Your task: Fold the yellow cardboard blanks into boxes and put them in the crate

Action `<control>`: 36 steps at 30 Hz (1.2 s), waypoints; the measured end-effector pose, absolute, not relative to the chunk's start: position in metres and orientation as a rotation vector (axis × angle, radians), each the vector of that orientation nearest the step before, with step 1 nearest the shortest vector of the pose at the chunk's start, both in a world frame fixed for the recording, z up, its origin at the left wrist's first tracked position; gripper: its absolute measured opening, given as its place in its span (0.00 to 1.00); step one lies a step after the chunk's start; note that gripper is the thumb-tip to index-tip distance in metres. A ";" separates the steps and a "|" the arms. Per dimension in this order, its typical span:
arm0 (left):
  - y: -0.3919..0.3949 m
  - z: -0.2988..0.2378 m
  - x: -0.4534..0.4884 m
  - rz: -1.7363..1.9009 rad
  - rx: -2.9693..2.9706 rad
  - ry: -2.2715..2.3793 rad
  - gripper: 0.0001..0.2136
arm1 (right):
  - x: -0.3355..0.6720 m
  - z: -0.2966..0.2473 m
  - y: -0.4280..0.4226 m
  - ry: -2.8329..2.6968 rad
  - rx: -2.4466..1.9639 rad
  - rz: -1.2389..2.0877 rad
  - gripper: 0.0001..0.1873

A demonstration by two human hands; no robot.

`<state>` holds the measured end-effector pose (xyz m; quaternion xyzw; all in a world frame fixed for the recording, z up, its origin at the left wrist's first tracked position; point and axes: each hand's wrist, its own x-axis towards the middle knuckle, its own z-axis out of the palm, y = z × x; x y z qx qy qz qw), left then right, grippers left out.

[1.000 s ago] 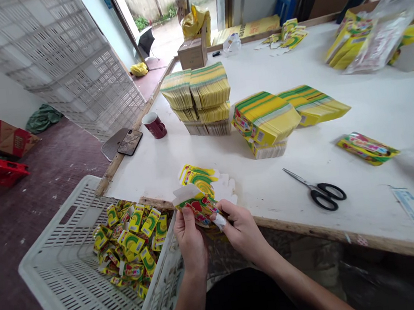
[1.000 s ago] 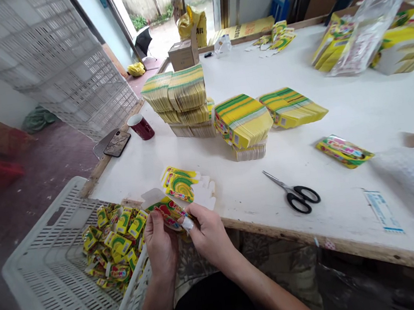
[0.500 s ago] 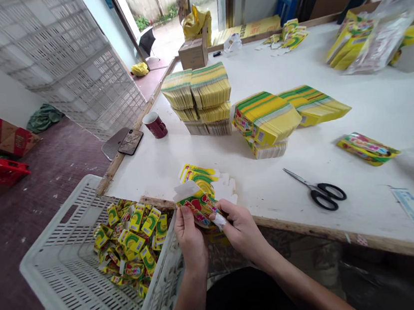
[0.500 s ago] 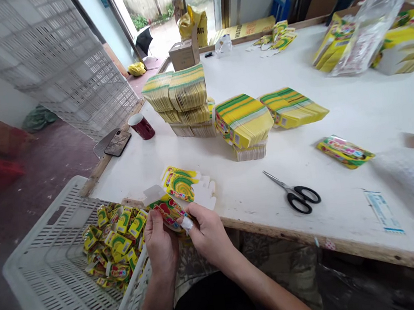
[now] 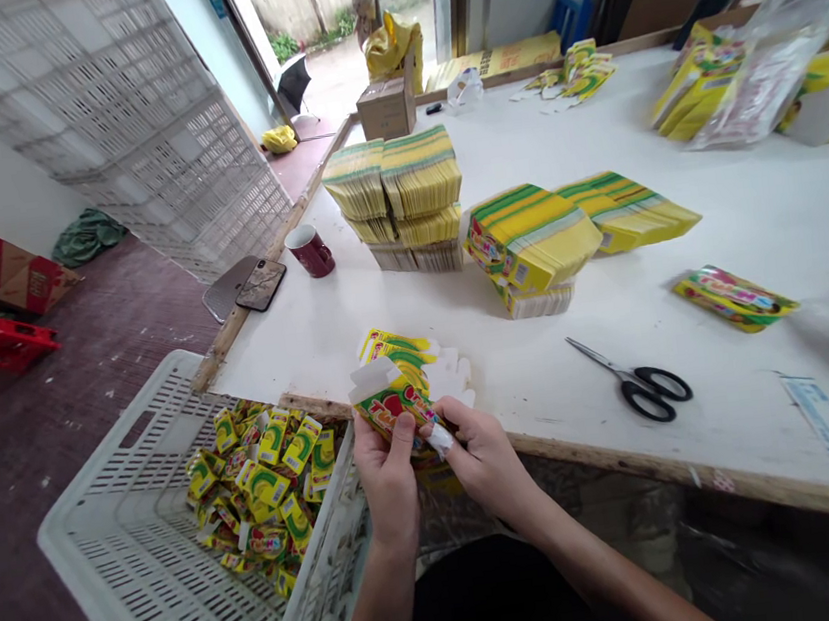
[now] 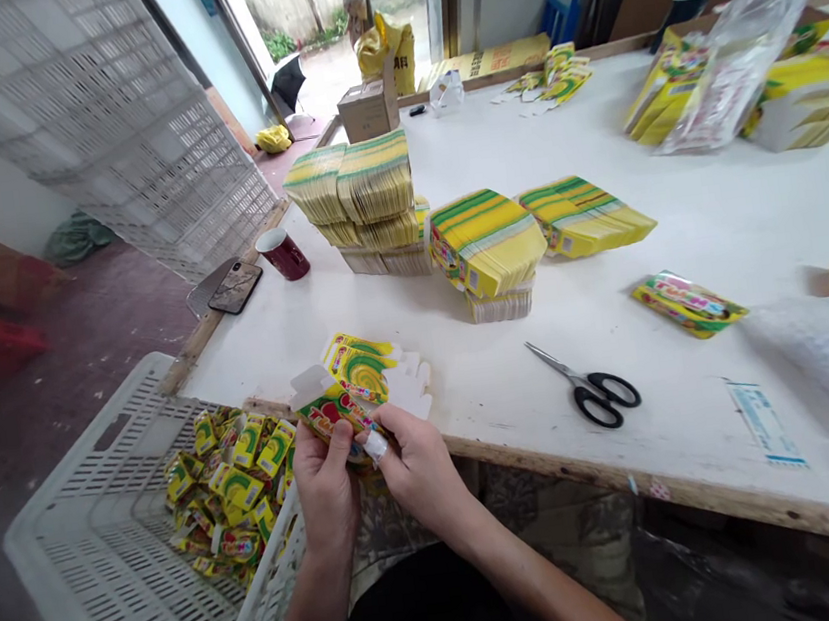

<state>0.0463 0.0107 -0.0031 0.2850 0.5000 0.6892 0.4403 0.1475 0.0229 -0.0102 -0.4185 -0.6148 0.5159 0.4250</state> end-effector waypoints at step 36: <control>0.011 -0.008 0.045 1.707 0.528 1.204 0.11 | 0.147 -0.009 0.020 -1.558 -1.075 1.269 0.12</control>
